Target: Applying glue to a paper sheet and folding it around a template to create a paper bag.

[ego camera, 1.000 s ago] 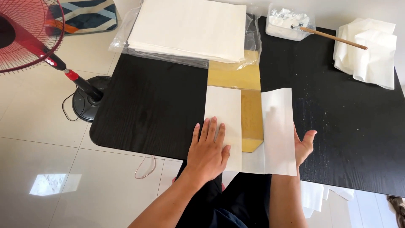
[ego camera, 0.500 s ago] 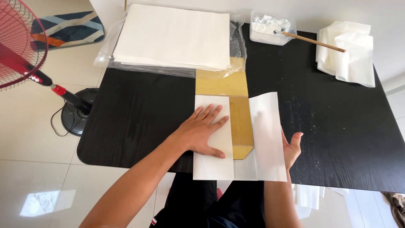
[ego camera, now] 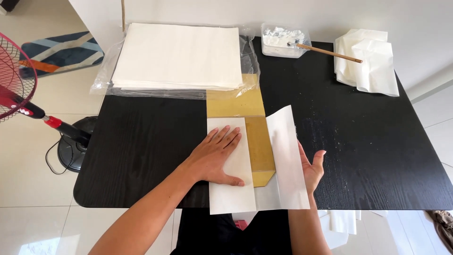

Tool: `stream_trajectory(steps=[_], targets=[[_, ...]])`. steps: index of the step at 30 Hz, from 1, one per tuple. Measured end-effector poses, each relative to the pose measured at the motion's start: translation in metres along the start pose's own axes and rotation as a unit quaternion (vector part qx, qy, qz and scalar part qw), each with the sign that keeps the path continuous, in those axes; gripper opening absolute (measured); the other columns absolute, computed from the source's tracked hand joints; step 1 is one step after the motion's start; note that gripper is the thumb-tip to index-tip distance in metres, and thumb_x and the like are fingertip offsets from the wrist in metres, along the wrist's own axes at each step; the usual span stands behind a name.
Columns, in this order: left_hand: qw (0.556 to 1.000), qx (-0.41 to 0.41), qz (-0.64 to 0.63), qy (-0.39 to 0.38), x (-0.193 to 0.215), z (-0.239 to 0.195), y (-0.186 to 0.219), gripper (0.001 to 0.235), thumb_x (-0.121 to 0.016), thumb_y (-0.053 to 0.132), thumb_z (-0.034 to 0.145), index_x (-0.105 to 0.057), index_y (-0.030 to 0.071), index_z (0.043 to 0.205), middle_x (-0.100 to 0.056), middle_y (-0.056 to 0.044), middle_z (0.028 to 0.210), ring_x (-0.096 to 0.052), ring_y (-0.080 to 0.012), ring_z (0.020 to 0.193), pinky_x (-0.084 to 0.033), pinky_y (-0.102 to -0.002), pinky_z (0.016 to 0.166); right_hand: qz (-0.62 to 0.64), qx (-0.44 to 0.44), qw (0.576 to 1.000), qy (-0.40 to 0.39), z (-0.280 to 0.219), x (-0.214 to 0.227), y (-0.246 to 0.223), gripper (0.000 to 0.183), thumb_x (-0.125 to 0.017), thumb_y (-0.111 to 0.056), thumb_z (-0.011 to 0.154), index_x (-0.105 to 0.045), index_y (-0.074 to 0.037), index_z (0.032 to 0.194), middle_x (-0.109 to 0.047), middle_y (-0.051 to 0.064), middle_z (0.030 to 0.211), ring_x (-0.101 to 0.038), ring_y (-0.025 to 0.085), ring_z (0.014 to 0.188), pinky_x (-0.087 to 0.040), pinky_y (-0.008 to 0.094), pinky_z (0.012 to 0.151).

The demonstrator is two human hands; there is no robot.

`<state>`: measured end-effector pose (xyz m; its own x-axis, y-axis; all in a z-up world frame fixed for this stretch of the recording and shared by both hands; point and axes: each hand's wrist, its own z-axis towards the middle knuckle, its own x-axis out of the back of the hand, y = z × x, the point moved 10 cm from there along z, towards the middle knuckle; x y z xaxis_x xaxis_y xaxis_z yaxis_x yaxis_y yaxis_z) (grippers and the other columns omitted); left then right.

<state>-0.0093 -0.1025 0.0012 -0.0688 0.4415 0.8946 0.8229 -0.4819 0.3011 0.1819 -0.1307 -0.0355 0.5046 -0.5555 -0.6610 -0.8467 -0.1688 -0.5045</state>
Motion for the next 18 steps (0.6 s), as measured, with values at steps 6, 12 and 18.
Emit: stream_trajectory(steps=[6, 12, 18], targets=[[1.0, -0.003, 0.006, 0.012, 0.001, 0.0, 0.001, 0.133, -0.047, 0.096, 0.068, -0.015, 0.009, 0.164, -0.013, -0.01, 0.173, -0.005, -0.0296, 0.159, 0.003, -0.049, 0.129, -0.013, 0.001, 1.0, 0.003, -0.007, -0.01, 0.002, 0.089, -0.031, -0.077, 0.089, -0.055, -0.015, 0.147, -0.063, 0.003, 0.138, -0.063, 0.018, 0.126, -0.054, 0.029, 0.104], [1.0, 0.0, 0.003, 0.019, 0.005, 0.0, 0.005, 0.132, -0.046, 0.095, 0.068, -0.017, 0.008, 0.163, -0.014, -0.009, 0.173, -0.006, -0.0292, 0.159, 0.003, -0.048, 0.129, -0.069, 0.014, 0.994, -0.085, -0.006, -0.028, 0.0, 0.098, -0.013, -0.077, 0.088, -0.048, -0.013, 0.153, -0.057, 0.008, 0.148, -0.057, 0.021, 0.134, -0.049, 0.033, 0.109], [1.0, -0.004, 0.009, 0.027, 0.005, -0.001, 0.006, 0.13, -0.045, 0.094, 0.07, -0.017, 0.008, 0.163, -0.014, -0.01, 0.172, -0.007, -0.03, 0.159, 0.002, -0.049, 0.129, -0.091, 0.06, 0.986, -0.129, 0.011, -0.024, -0.003, 0.097, -0.011, -0.075, 0.092, -0.045, -0.008, 0.152, -0.051, 0.014, 0.156, -0.051, 0.027, 0.143, -0.044, 0.038, 0.113]])
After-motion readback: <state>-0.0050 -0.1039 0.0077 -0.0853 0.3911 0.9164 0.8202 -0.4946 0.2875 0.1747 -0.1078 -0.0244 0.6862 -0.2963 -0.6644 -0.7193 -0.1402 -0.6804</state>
